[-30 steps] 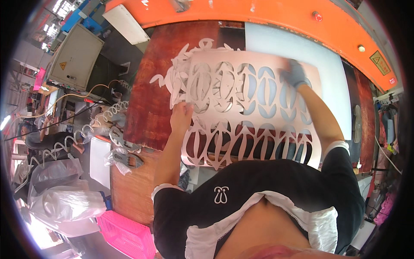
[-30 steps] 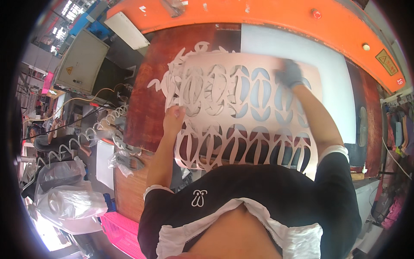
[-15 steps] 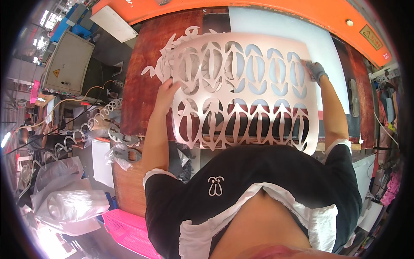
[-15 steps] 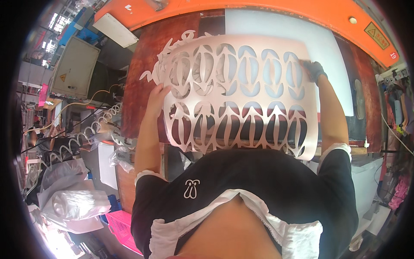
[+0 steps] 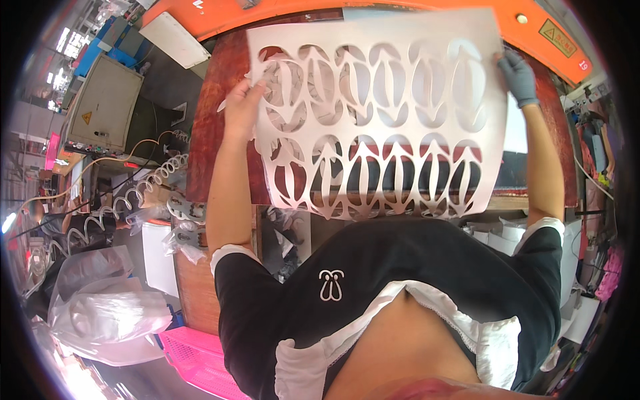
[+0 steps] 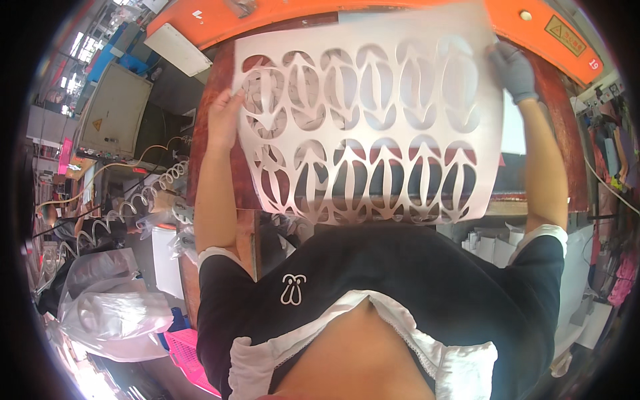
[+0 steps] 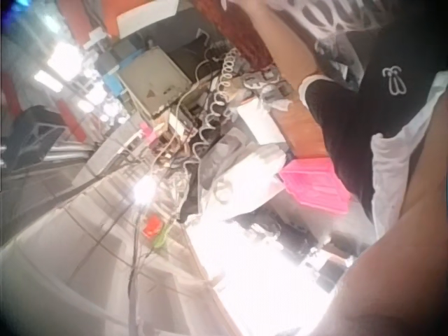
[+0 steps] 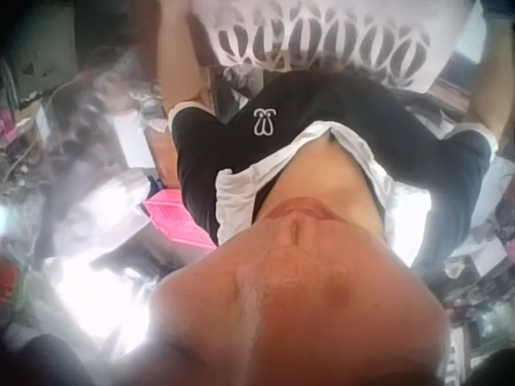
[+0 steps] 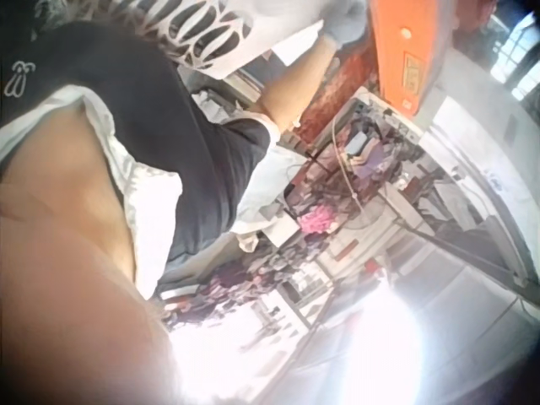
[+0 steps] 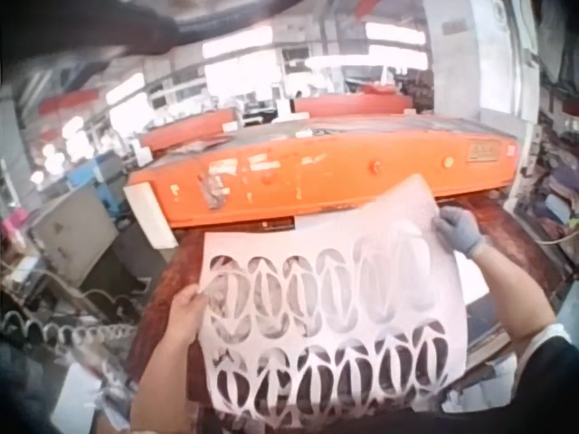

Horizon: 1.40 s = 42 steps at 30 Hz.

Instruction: The person places a sheet of white material on a hydraulic cutting machine, operates the press to cut a pattern, then removes the cut pieces and scrap. They repeat the cycle with additional sheets, collecting the cut pieces into a pink basket.

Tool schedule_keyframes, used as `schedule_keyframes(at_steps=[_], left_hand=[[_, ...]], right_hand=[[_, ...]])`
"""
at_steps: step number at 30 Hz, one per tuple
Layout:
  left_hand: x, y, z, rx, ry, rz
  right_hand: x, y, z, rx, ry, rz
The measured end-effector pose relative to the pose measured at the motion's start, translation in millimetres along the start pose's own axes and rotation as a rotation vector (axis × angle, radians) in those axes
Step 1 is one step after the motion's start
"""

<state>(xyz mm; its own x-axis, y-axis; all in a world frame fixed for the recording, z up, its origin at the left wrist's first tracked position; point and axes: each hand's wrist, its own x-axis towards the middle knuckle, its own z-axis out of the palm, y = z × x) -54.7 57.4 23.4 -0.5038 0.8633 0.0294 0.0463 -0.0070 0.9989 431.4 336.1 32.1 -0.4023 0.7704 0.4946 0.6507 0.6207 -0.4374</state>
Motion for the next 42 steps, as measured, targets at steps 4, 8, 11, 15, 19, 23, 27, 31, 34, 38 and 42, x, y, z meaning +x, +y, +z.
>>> schedule_keyframes(at_steps=[4, 8, 11, 15, 19, 23, 27, 31, 34, 38, 42], left_hand=[[-15.4, 52.0, -14.0, -0.147, 0.137, 0.352], [-24.4, 107.0, -11.0, -0.155, -0.296, 0.336], [-18.1, 131.4, 19.3, -0.189, -0.246, 0.179], [-24.0, 158.1, 62.5, -0.219, -0.403, 0.373], [-40.9, 187.9, 118.4, -0.226, -0.483, 0.304], [-69.9, 194.4, 207.1, -0.181, -0.673, 0.243], [-109.3, 193.2, 292.2, -0.119, -0.875, 0.193], [-147.4, 184.0, 387.0, -0.087, -1.121, 0.204], [-174.2, 175.1, 452.3, -0.026, -1.303, 0.183], [-229.3, 158.6, 540.3, -0.046, -1.653, 0.186], [-302.1, 121.4, 607.0, -0.009, -1.942, -0.036]], right_hand=[[-17.4, -25.9, -85.5, 0.341, 0.435, 0.166], [-26.3, -26.1, -139.7, 0.281, 0.611, 0.294], [-41.1, -18.5, -168.6, 0.35, 0.641, 0.272], [-97.3, -3.4, -221.8, 0.614, 0.626, 0.314], [-177.8, 18.6, -288.9, 0.226, 0.723, 0.441], [-285.5, 48.0, -347.6, 0.125, 0.903, 0.439], [-397.7, 39.0, -405.7, 0.014, 0.949, 0.454], [-503.4, -20.7, -447.7, -0.273, 1.075, 0.638], [-585.3, -74.6, -462.3, -0.359, 1.074, 0.826], [-688.5, -120.8, -453.9, 0.079, 1.465, 0.689], [-800.2, -190.5, -409.3, -0.29, 1.463, 0.93]])
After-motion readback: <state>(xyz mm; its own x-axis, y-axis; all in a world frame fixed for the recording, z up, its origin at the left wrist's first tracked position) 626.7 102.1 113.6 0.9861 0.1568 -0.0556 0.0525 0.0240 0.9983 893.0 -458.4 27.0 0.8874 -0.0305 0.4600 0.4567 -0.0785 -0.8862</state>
